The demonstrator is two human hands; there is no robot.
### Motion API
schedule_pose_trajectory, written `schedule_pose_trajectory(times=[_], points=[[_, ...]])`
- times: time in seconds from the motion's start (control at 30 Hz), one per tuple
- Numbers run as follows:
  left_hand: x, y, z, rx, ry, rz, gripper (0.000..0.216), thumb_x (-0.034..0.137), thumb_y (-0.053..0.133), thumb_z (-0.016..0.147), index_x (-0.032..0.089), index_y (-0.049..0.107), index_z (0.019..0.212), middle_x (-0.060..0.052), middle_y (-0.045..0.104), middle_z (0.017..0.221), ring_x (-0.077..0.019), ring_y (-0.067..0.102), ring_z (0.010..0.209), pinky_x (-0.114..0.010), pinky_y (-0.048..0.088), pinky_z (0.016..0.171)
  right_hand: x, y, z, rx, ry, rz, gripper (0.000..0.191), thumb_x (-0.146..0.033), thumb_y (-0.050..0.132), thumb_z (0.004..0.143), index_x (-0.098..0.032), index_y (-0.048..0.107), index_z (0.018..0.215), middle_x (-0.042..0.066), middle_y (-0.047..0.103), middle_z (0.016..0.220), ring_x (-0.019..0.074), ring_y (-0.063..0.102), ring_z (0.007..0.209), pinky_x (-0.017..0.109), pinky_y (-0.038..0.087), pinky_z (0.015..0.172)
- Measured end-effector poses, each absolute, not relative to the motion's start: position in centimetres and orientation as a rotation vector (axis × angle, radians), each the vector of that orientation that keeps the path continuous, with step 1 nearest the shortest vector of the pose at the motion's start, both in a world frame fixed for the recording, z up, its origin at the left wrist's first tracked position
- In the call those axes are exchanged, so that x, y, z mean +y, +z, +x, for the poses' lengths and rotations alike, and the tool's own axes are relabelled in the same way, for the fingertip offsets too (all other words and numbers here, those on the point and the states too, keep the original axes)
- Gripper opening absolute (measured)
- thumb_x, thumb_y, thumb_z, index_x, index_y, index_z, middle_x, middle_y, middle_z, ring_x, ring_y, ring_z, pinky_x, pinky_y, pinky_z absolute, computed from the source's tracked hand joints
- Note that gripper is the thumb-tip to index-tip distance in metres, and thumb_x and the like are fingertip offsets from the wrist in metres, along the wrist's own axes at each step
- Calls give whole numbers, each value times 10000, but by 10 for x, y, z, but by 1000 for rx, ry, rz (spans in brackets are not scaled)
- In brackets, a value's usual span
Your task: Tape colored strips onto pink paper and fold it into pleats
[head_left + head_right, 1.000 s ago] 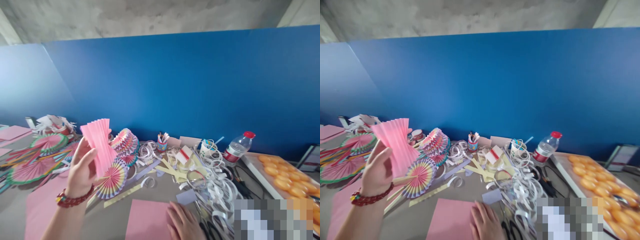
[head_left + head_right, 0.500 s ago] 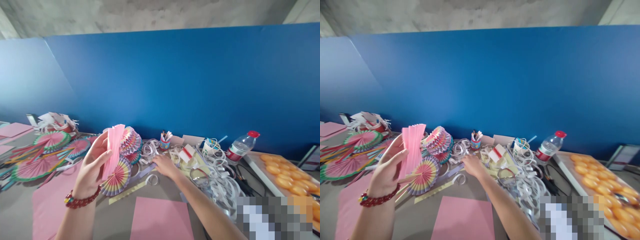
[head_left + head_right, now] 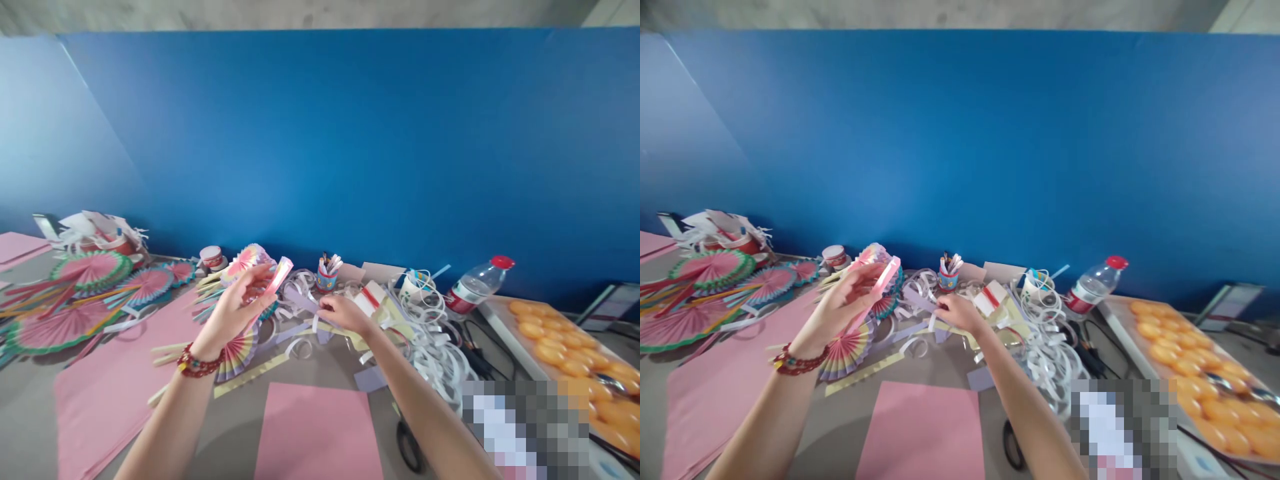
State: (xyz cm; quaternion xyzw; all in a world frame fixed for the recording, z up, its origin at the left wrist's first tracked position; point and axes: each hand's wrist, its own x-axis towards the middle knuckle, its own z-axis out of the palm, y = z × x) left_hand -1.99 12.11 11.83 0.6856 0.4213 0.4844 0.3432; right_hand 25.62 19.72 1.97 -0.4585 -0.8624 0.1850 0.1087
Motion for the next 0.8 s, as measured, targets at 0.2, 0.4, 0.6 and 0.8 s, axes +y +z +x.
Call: schedule_pose_trajectory(times=[0.2, 0.4, 0.6, 0.8], points=[[135, 104, -13, 1115, 1185, 1854, 572, 446, 653, 842, 195, 495, 1331, -111, 603, 1285, -267, 616, 1114, -372, 555, 888, 198, 14, 272, -2621, 794, -1303, 343, -429, 496, 893, -172, 600, 690, -49, 515, 594, 98, 468, 572, 199, 303, 534], [154, 93, -3, 1146, 1056, 1991, 564, 460, 638, 843, 181, 502, 1314, -118, 617, 1256, -275, 606, 1131, -394, 526, 922, 190, 12, 270, -2594, 715, -1411, 175, -263, 581, 794, -223, 693, 922, -15, 679, 791, 137, 579, 683, 211, 359, 584], [174, 87, 7, 1193, 974, 2188, 541, 434, 597, 860, 213, 482, 1340, -106, 609, 1282, -269, 593, 1157, -408, 483, 969, 161, 15, 267, -2636, 562, -1354, 222, -200, 580, 784, -266, 724, 940, -1, 718, 933, 191, 637, 886, 243, 434, 758], [187, 84, 7, 1241, 1003, 2319, 537, 452, 584, 873, 215, 468, 1340, -97, 611, 1283, -255, 601, 1146, -386, 471, 970, 145, 1, 247, -2593, 392, -1289, 389, -253, 549, 856, -190, 615, 1234, 99, 617, 1269, 264, 541, 1143, 380, 393, 984]])
